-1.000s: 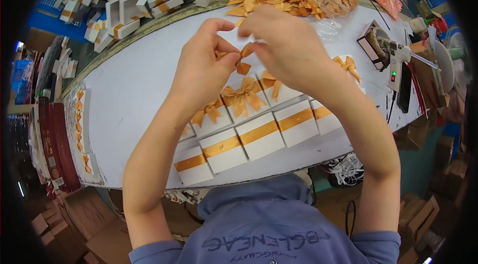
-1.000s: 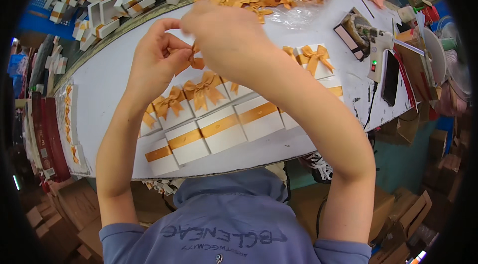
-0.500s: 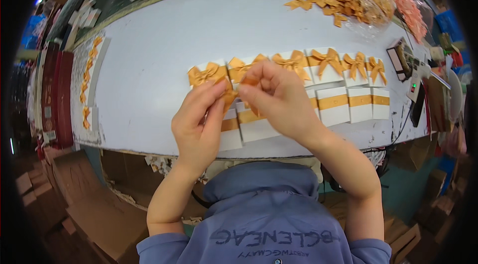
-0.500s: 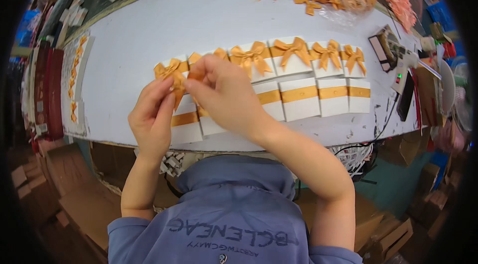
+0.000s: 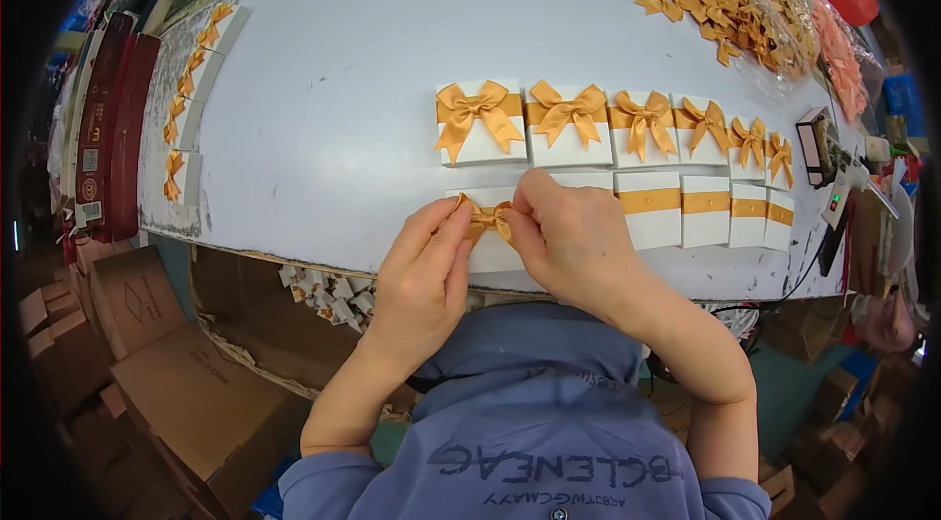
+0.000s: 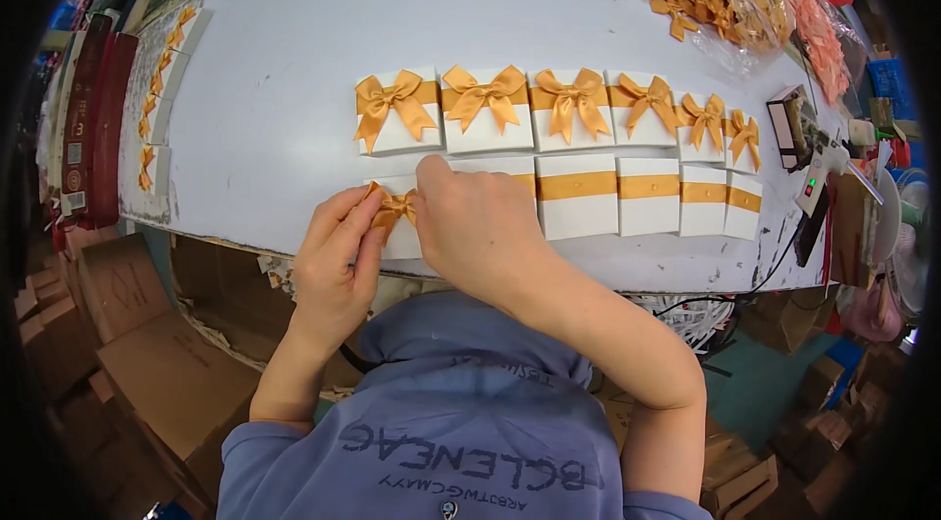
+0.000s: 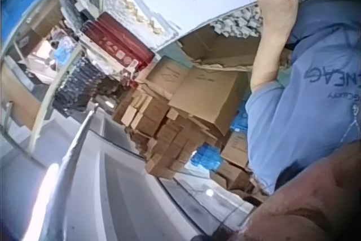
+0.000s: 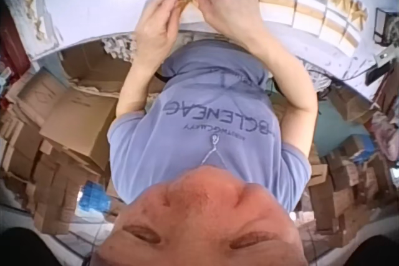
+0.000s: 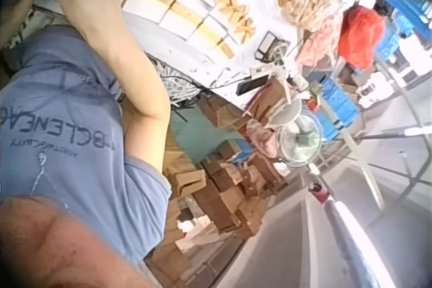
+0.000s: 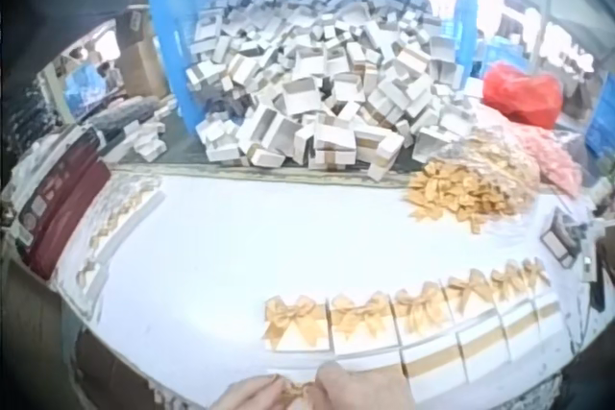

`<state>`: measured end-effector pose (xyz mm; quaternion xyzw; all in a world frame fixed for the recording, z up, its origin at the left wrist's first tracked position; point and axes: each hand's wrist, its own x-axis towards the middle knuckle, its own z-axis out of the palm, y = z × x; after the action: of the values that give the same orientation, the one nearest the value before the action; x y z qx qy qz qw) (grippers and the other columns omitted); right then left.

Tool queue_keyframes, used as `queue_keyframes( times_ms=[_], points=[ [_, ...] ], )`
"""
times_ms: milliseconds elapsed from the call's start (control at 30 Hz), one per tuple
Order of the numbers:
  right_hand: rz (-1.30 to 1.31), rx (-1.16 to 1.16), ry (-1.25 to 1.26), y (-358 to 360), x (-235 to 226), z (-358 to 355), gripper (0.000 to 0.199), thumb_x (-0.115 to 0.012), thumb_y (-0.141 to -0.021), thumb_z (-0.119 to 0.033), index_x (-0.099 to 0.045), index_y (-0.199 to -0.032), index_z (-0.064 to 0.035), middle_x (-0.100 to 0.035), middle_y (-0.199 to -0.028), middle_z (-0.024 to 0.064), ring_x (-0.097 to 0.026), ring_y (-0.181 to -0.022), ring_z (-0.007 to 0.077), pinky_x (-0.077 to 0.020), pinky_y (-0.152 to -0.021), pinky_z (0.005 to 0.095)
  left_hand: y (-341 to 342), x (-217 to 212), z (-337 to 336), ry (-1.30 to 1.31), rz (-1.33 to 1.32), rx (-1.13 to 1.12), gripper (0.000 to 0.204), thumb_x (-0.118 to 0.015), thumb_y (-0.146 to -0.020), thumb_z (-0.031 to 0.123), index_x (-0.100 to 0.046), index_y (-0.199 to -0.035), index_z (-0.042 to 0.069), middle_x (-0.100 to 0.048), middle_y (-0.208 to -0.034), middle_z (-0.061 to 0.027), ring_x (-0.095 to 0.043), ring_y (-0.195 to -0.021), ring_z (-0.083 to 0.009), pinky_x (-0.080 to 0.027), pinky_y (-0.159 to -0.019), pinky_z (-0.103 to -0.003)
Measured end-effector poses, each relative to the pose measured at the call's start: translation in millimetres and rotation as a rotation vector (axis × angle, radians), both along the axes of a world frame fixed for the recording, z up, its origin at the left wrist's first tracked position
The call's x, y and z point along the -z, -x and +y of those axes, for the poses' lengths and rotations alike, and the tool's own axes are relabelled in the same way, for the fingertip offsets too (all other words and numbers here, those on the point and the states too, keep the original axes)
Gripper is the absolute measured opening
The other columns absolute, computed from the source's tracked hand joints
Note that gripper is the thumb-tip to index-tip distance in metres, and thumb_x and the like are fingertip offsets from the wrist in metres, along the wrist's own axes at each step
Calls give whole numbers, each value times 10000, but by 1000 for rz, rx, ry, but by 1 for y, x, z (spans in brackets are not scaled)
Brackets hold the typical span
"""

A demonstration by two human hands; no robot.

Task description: The recorder is assembling and decorating small white gift boxes with gold ribbons using a hot glue gun.

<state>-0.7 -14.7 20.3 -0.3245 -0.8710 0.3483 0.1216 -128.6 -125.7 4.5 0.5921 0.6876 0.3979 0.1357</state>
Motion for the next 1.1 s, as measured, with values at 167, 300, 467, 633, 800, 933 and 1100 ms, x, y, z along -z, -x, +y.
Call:
queue_keyframes(
  times_ms=[167, 300, 467, 633, 800, 933, 1100],
  points=[
    [-76, 14, -96, 3, 5, -3, 131, -595, -783, -112, -493, -741, -42, -545, -526, 106, -567, -485, 296, -432, -451, 387, 0, 5, -3, 114, 152, 25, 335, -591, -757, -52, -568, -1091, -42, -538, -1118, -140, -530, -993, -290, -443, -825, -346],
    [-98, 20, -188, 1, 7, 0, 149, -599, -783, -122, -483, -733, -45, -549, -535, 103, -570, -491, 298, -433, -453, 386, -3, -1, 3, 53, 557, 33, 299, -598, -758, 14, -583, -1055, -19, -539, -1107, -103, -501, -979, -226, -369, -800, -343],
    [12, 56, -105, -17, -4, 42, 150, -624, -777, -149, -519, -778, -42, -580, -601, 97, -585, -537, 258, -445, -489, 354, -1, 0, -3, 162, 608, 73, 384, -565, -722, 9, -601, -1098, 80, -525, -1111, -80, -455, -1020, -237, -273, -856, -364],
    [-53, 508, -340, -85, 5, 173, 208, -609, -762, -207, -607, -902, -54, -626, -757, 137, -609, -759, 299, -479, -676, 385, -3, -8, -2, 231, 722, 111, 432, -552, -720, 7, -611, -1121, 155, -508, -1078, -91, -446, -1024, -249, -262, -857, -391],
    [-342, 652, -317, -129, 26, 249, 198, -637, -708, -193, -648, -855, -61, -647, -835, 145, -611, -794, 310, -480, -723, 381, -2, -12, 3, 238, 672, 125, 429, -575, -714, 22, -592, -1133, 119, -509, -1065, -100, -448, -1037, -263, -257, -873, -393],
    [-396, 614, -249, -121, 31, 251, 221, -663, -681, -201, -656, -852, -62, -649, -810, 140, -620, -779, 286, -482, -700, 369, 0, -21, 22, 2, 413, 42, 458, -623, -701, 19, -539, -1150, 28, -513, -1118, -128, -480, -1037, -288, -311, -880, -393],
    [205, 453, 278, -59, -8, 169, 169, -673, -765, -164, -588, -739, -20, -561, -658, -17, -503, -619, 48, -396, -555, 192, -11, -38, 90, 6, -321, 170, 421, -641, -755, 55, -486, -1141, -13, -513, -1178, -171, -495, -1065, -249, -388, -908, -353]
  ],
)
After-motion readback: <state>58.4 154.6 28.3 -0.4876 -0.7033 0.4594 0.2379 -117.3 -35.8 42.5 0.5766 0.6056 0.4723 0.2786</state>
